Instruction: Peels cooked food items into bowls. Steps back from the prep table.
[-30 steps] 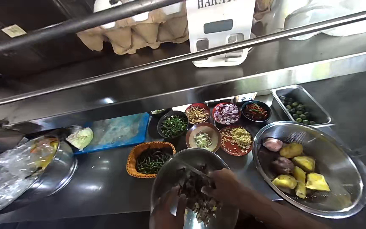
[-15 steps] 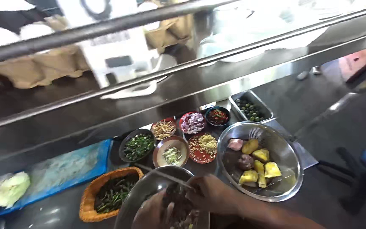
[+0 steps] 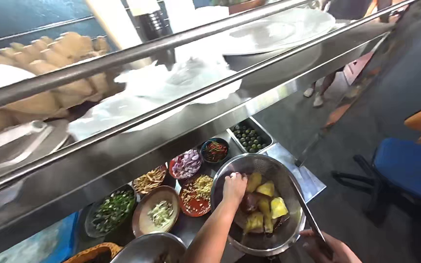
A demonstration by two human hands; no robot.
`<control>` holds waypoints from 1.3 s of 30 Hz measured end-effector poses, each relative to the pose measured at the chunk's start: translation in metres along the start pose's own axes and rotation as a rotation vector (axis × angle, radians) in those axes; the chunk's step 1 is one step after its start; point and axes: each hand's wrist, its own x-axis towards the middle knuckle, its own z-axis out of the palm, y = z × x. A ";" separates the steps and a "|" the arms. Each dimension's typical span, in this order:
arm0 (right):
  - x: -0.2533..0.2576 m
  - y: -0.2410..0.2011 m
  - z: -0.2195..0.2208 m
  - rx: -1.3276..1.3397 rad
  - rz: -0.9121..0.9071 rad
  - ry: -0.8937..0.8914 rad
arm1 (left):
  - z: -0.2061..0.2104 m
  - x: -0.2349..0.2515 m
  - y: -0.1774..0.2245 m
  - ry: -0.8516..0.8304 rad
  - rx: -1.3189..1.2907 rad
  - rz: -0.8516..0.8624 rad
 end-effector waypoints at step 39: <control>0.038 -0.181 0.288 -0.427 -0.605 -0.748 | 0.118 -0.409 -0.071 1.084 -1.782 -0.404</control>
